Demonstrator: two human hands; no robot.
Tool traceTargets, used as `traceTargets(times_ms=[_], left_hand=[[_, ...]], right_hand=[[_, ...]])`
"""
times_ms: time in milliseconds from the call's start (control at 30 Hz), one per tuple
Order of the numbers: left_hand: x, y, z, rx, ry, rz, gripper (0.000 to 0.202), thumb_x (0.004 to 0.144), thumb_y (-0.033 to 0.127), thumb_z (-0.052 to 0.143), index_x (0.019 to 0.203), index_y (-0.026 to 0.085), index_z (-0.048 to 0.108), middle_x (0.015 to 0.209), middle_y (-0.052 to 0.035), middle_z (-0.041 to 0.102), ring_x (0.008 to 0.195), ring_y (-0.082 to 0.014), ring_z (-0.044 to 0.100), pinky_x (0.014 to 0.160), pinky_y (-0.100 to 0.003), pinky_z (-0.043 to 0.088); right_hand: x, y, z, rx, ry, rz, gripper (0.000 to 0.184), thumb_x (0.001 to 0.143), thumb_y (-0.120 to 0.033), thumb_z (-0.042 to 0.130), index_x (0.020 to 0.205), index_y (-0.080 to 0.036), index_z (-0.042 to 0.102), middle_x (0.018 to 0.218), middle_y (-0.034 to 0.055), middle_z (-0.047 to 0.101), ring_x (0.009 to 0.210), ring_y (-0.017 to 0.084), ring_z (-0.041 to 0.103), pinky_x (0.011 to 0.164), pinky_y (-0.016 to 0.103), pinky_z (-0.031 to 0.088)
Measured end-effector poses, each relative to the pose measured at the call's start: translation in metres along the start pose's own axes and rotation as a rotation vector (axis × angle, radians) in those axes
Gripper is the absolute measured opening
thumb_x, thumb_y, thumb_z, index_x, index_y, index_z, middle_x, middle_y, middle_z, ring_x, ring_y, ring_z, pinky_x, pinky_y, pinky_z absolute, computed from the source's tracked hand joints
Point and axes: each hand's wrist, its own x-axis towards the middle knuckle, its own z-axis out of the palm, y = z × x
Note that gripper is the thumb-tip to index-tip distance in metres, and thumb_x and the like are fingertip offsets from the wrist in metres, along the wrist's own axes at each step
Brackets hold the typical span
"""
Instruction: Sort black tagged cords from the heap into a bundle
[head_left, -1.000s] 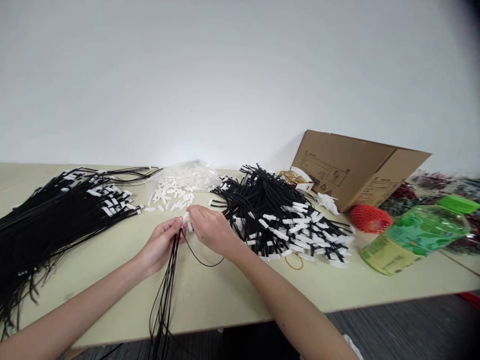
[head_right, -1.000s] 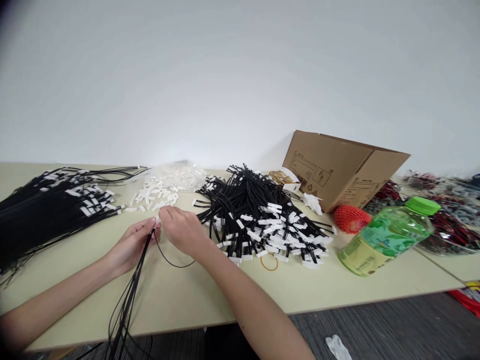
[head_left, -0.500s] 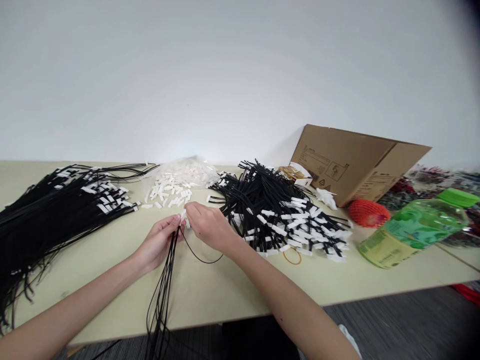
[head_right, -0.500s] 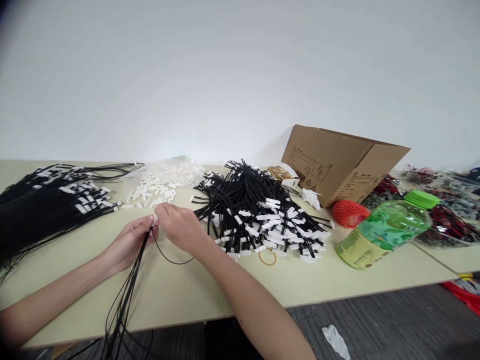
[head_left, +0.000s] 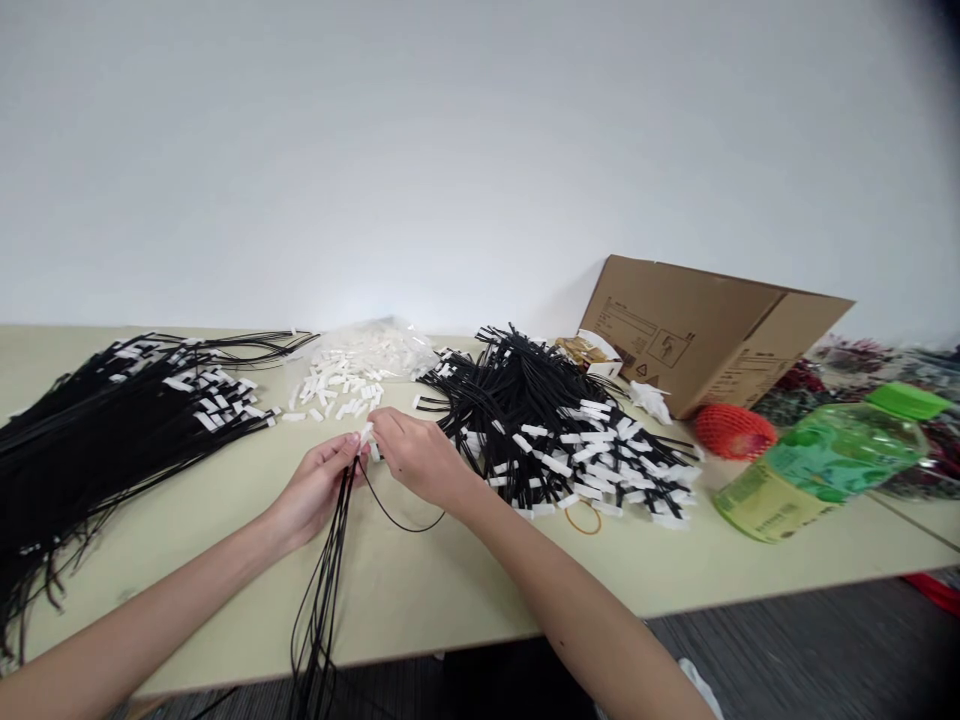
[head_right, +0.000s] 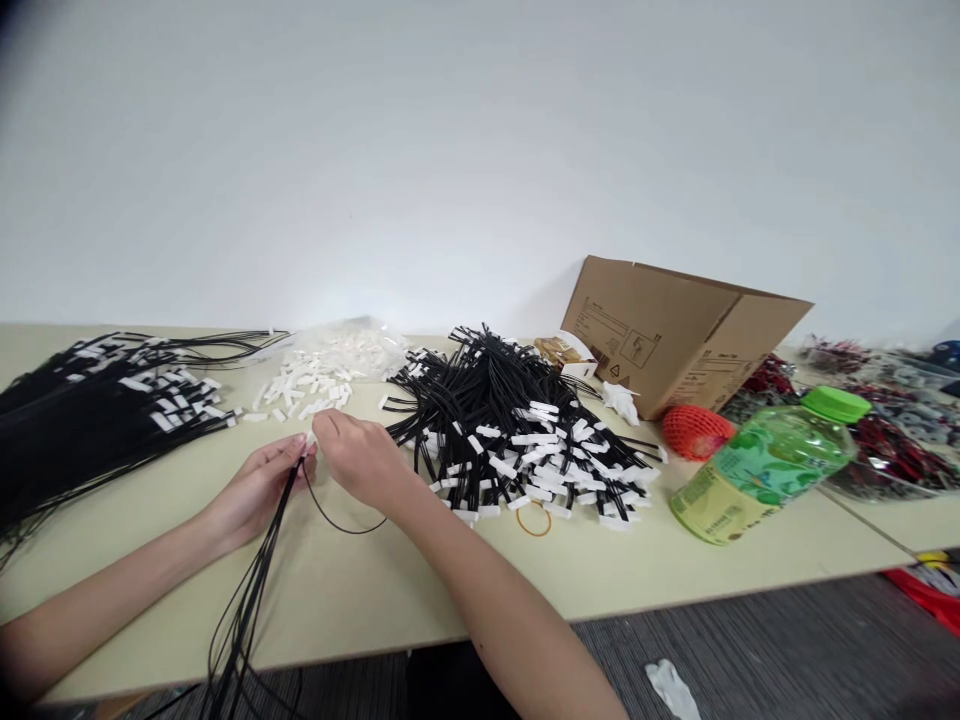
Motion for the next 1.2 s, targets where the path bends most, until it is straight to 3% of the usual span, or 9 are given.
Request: traceTargets(times_ms=[567,1200], left_hand=[[0.0001,-0.0007,-0.0013,-0.033,-0.01,-0.029,0.026,0.062,0.037,0.071,0.064,0.013,0.061,0.058,0.0025,0.052,0.051,-0.0069,0.039,0.049,-0.018,0.032],[0.0019,-0.0018,-0.0016,-0.019,-0.002,-0.02,0.026,0.063,0.036,0.071,0.063,0.013,0.059,0.058,0.0025,0.05,0.053,-0.0076,0.039,0.049,-0.017,0.032]], right_hand=[[-0.0008,0.0018,0.0006,0.112,0.01,0.012,0.015,0.089,-0.012,0.03,0.097,-0.015,0.043,0.091,0.006,0.056,0.085,0.015,0.055,0.07,0.023,0.041],[-0.0012,0.0017,0.004,0.052,0.041,-0.006,0.014,0.089,-0.013,0.032,0.093,-0.014,0.045,0.086,0.0048,0.057,0.079,0.014,0.054,0.063,0.022,0.038]])
